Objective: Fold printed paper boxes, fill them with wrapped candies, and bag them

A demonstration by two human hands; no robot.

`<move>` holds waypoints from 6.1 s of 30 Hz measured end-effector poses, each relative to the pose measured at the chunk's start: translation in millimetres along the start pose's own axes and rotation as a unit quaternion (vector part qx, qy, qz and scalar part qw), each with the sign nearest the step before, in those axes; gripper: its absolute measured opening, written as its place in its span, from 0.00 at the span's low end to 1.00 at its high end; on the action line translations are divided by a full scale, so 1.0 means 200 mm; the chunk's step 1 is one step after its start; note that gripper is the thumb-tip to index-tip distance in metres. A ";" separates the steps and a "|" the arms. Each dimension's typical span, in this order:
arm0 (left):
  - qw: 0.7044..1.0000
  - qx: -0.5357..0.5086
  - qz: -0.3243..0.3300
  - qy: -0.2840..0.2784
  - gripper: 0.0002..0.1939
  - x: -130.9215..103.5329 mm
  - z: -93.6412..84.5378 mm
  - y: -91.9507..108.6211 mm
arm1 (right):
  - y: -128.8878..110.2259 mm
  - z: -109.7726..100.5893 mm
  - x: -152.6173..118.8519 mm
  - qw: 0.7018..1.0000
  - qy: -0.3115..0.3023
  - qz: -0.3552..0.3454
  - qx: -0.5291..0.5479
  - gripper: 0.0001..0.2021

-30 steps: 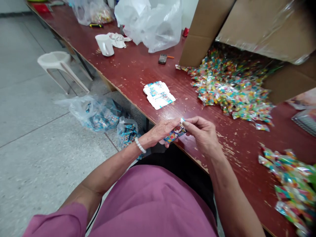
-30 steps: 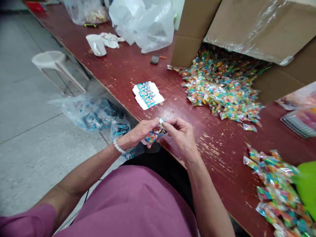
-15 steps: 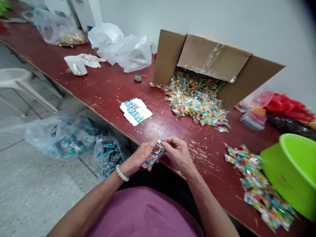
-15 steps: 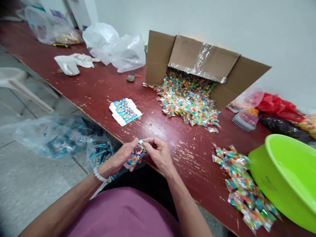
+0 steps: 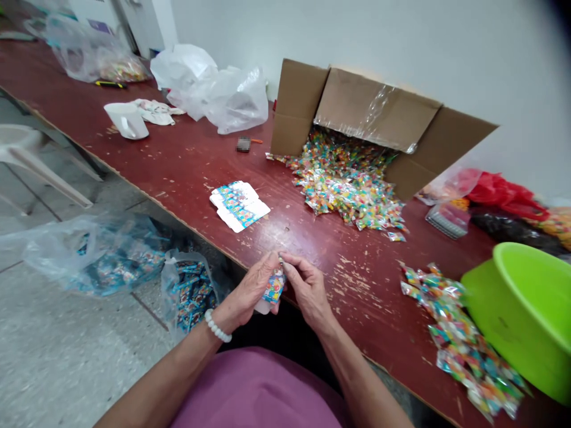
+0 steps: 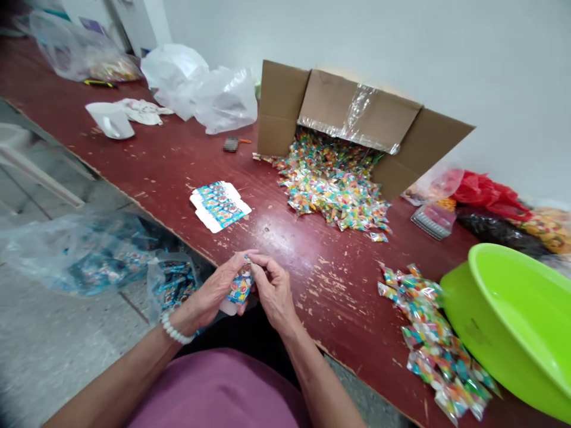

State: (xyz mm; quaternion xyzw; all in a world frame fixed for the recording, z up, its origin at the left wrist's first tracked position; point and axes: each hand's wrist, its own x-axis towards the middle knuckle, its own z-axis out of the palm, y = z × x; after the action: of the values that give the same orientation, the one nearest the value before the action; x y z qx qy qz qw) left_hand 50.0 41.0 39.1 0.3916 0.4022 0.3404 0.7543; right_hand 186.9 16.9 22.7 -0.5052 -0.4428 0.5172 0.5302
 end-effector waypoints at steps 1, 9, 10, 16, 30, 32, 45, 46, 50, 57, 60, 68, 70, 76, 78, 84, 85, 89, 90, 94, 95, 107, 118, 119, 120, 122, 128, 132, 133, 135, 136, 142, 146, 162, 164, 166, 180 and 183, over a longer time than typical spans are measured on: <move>1.000 -0.015 -0.002 -0.001 0.29 0.00 0.00 0.00 | 0.00 -0.02 0.04 1.000 -0.009 0.010 -0.022 0.16; 0.991 -0.075 -0.088 -0.064 0.20 -0.16 -0.06 -0.04 | -0.02 -0.43 0.75 0.867 0.214 -0.151 -0.423 0.24; 0.989 -0.077 -0.102 -0.071 0.20 -0.19 -0.07 -0.07 | -0.02 -0.48 0.83 0.863 0.232 -0.140 -0.426 0.20; 0.977 0.116 -0.134 -0.117 0.26 -0.26 -0.36 -0.07 | -0.03 -0.60 0.89 0.892 0.278 -0.122 -0.336 0.10; 0.998 -0.036 -0.051 0.017 0.24 -0.18 -0.28 0.00 | -0.17 -0.16 -0.01 0.996 0.067 0.053 0.011 0.14; 0.999 -0.016 -0.032 -0.008 0.21 -0.20 -0.24 -0.01 | -0.16 -0.13 -0.06 0.997 0.058 0.032 -0.027 0.12; 0.996 -0.034 -0.019 -0.082 0.21 -0.21 -0.10 -0.03 | -0.12 -0.14 -0.10 0.997 0.006 0.071 0.035 0.18; 0.996 -0.051 -0.019 -0.064 0.21 -0.21 -0.09 -0.04 | -0.11 -0.13 -0.10 0.994 -0.013 0.094 0.060 0.20; 0.995 -0.090 -0.042 0.016 0.25 -0.22 -0.04 -0.07 | -0.10 -0.08 -0.15 0.991 -0.084 0.095 0.040 0.18; 0.996 -0.049 0.004 0.070 0.22 -0.24 -0.03 -0.11 | -0.07 0.01 -0.21 0.988 -0.025 -0.091 -0.122 0.06; 0.993 -0.083 -0.030 0.083 0.24 -0.24 -0.03 -0.11 | -0.08 0.00 -0.21 0.974 -0.031 -0.166 -0.154 0.06; 0.989 -0.093 -0.101 0.048 0.26 -0.23 -0.04 -0.08 | -0.08 -0.03 -0.19 0.962 -0.013 -0.148 -0.228 0.08; 0.989 -0.096 -0.110 0.037 0.26 -0.23 -0.04 -0.08 | -0.07 -0.03 -0.19 0.978 -0.025 -0.094 -0.184 0.11; 0.988 -0.060 -0.137 -0.025 0.32 -0.26 -0.06 -0.11 | -0.06 -0.01 -0.19 0.990 -0.028 -0.027 -0.133 0.10; 0.991 -0.019 -0.126 -0.028 0.34 -0.27 -0.07 -0.11 | -0.06 0.00 -0.19 0.986 -0.014 -0.037 -0.160 0.08; 0.999 0.025 -0.034 0.007 0.26 -0.32 -0.04 -0.09 | -0.06 0.01 -0.19 0.990 -0.046 -0.012 -0.134 0.06; 0.999 0.009 -0.038 0.011 0.25 -0.32 -0.03 -0.09 | -0.06 0.01 -0.19 0.992 -0.049 -0.004 -0.119 0.07; 0.991 -0.092 -0.094 0.007 0.21 -0.31 -0.04 -0.11 | -0.06 0.00 -0.22 0.996 -0.053 -0.008 -0.077 0.06; 0.987 -0.112 -0.115 0.005 0.20 -0.30 -0.04 -0.12 | -0.07 0.00 -0.22 0.996 -0.054 -0.016 -0.072 0.05; 0.981 -0.124 -0.150 -0.016 0.24 -0.30 -0.05 -0.12 | -0.07 -0.01 -0.25 0.992 -0.048 -0.071 -0.088 0.04; 0.983 -0.119 -0.138 -0.018 0.24 -0.31 -0.04 -0.11 | -0.07 -0.01 -0.25 0.990 -0.048 -0.090 -0.098 0.04; 0.974 -0.140 -0.176 -0.026 0.25 -0.30 -0.04 -0.11 | -0.07 -0.06 -0.27 0.970 -0.124 -0.172 -0.114 0.05; 0.994 -0.058 -0.085 0.033 0.29 -0.29 -0.03 -0.10 | -0.07 -0.02 -0.22 0.990 -0.131 0.001 -0.043 0.12; 0.995 -0.055 -0.086 0.025 0.31 -0.29 -0.03 -0.10 | -0.07 -0.01 -0.21 0.990 -0.137 0.017 -0.032 0.12; 0.995 -0.052 -0.087 0.014 0.33 -0.29 -0.04 -0.10 | -0.07 -0.01 -0.20 0.989 -0.142 0.033 -0.022 0.11; 0.995 -0.048 -0.093 -0.003 0.37 -0.29 -0.05 -0.11 | -0.08 -0.01 -0.18 0.986 -0.152 0.068 0.007 0.11; 0.994 -0.034 -0.102 -0.014 0.39 -0.28 -0.07 -0.12 | -0.11 0.00 -0.18 0.981 -0.170 0.086 0.040 0.09; 0.993 -0.045 -0.108 0.006 0.29 -0.27 -0.08 -0.12 | -0.10 0.00 -0.20 0.977 -0.130 -0.090 -0.144 0.06; 0.992 -0.063 -0.107 0.012 0.24 -0.27 -0.07 -0.12 | -0.09 0.00 -0.21 0.969 -0.130 -0.125 -0.169 0.06; 0.988 -0.113 -0.107 0.021 0.17 -0.27 -0.06 -0.12 | -0.06 0.00 -0.24 0.961 -0.140 -0.154 -0.181 0.07; 0.985 -0.136 -0.103 0.025 0.15 -0.27 -0.06 -0.13 | -0.03 0.00 -0.26 0.960 -0.144 -0.155 -0.184 0.07; 0.981 -0.164 -0.055 0.084 0.16 -0.27 -0.09 -0.20 | 0.12 0.06 -0.33 0.953 -0.172 -0.091 -0.231 0.30; 0.980 -0.031 -0.029 0.196 0.25 -0.28 -0.32 -0.21 | 0.14 0.04 -0.27 0.978 -0.127 -0.017 -0.164 0.33; 0.643 0.674 0.209 0.298 0.26 0.27 -0.57 0.19 | 0.17 -0.12 -0.01 0.956 0.050 -0.083 -0.275 0.14; 0.598 0.730 0.174 0.281 0.31 0.37 -0.54 0.22 | 0.19 -0.13 0.00 0.952 0.045 -0.107 -0.283 0.12; 0.577 0.762 0.145 0.255 0.31 0.42 -0.53 0.25 | 0.20 -0.13 0.00 0.948 0.037 -0.126 -0.288 0.10; 0.861 0.406 0.188 0.240 0.14 0.31 -0.38 0.22 | 0.15 -0.11 0.03 0.995 0.072 0.021 -0.067 0.25; 0.956 0.241 0.132 0.104 0.18 0.10 -0.27 0.12 | 0.07 -0.06 0.02 0.996 0.063 0.044 0.056 0.27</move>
State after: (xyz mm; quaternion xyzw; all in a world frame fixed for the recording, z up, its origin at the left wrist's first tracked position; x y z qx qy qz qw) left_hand 6.9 85.4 34.0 0.5734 0.4937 0.3687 0.5399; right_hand 198.4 18.5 6.5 -0.5252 -0.3567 0.5311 0.5611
